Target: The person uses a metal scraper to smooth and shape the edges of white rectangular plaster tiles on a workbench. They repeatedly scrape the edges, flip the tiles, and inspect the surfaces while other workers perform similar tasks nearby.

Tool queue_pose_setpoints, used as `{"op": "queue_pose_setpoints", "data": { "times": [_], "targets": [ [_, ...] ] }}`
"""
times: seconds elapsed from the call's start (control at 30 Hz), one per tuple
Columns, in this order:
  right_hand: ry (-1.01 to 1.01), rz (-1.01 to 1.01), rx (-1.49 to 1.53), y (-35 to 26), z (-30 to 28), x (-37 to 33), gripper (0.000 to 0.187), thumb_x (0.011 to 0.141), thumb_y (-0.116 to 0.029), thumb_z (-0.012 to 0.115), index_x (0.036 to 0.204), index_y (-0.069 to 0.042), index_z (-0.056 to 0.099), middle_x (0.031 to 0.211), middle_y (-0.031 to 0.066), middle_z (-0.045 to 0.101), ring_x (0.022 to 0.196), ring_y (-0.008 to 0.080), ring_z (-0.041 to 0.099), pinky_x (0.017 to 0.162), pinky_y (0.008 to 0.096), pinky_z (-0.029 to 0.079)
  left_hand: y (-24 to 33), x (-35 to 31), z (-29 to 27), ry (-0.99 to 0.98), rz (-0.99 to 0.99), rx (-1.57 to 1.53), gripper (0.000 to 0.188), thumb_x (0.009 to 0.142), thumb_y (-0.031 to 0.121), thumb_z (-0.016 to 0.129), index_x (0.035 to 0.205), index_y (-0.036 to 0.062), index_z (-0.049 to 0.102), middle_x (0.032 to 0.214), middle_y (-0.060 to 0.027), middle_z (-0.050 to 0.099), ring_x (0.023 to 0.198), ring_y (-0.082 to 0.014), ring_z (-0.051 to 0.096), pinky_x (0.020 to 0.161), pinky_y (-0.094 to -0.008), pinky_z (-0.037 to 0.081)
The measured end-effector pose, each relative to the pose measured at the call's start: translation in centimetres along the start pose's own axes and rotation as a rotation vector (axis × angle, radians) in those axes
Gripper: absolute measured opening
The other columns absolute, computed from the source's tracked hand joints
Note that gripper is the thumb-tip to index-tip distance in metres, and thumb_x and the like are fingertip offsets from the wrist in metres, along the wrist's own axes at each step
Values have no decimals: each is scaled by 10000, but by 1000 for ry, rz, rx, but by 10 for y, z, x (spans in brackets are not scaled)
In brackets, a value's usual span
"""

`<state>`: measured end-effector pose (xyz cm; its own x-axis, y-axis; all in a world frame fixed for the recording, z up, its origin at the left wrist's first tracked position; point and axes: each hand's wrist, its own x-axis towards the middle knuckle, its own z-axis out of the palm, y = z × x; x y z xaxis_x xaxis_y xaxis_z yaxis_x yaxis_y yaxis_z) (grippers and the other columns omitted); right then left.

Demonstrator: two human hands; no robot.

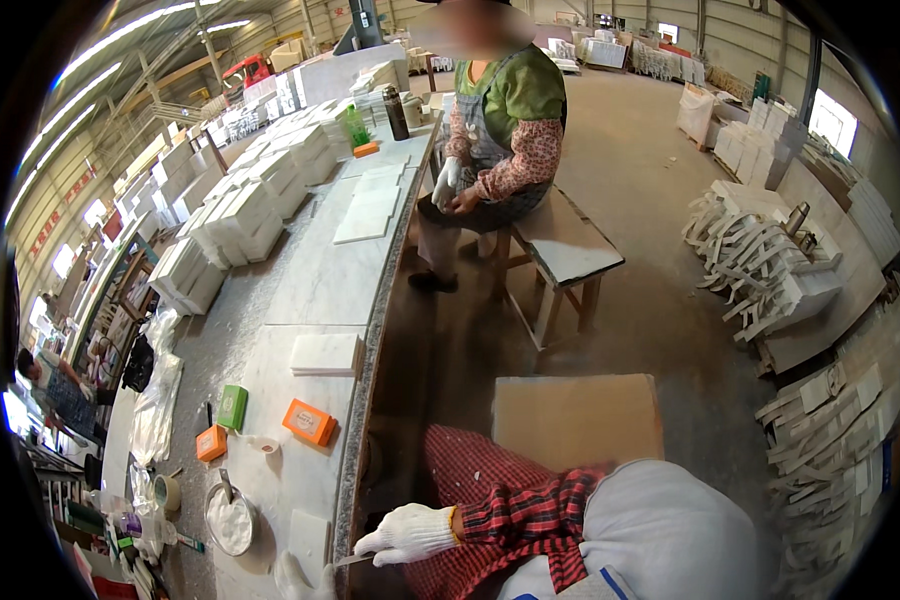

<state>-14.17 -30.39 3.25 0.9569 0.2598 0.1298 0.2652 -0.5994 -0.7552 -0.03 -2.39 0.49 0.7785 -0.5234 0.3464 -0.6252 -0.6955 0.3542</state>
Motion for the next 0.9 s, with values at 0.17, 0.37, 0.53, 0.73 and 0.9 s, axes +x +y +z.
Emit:
{"op": "queue_pose_setpoints", "data": {
  "times": [0.17,0.37,0.53,0.73,0.9],
  "targets": [
    [-50,-5,148,-10,-2,2,431,1056,-384,546,1420,-156,575,886,213,708,822,404,699,731,490,566,4,2,-1,1,10,3,795,791,411,885,1399,-24,614,1404,-252,603,1354,-425,509,1141,-537,401],
    [-62,-10,104,-6,-2,8,429,1047,-361,577,1418,-147,587,925,213,715,852,395,704,754,477,563,-1,0,4,-14,9,18,825,774,405,897,1416,-21,603,1419,-262,589,1363,-423,501,1153,-527,392],
    [-13,5,325,-25,-60,26,406,1031,-273,628,1409,-125,623,1052,196,735,954,356,720,820,398,566,3,-3,-3,-48,-82,19,872,746,416,908,1433,-18,589,1432,-268,578,1376,-428,489,1159,-523,389],
    [177,-703,314,-127,-72,79,371,1008,-206,594,1375,-163,637,947,167,747,797,349,719,717,418,561,20,8,3,-75,-55,10,885,738,421,911,1436,-15,587,1436,-269,576,1380,-429,486,1162,-523,387],
    [75,-889,269,-164,-55,105,352,995,-219,603,1341,-165,644,917,164,734,785,358,713,693,422,553,11,-2,-18,-63,-105,88,895,730,425,913,1439,-14,586,1440,-270,573,1383,-430,483,1164,-523,385]
  ]
}}
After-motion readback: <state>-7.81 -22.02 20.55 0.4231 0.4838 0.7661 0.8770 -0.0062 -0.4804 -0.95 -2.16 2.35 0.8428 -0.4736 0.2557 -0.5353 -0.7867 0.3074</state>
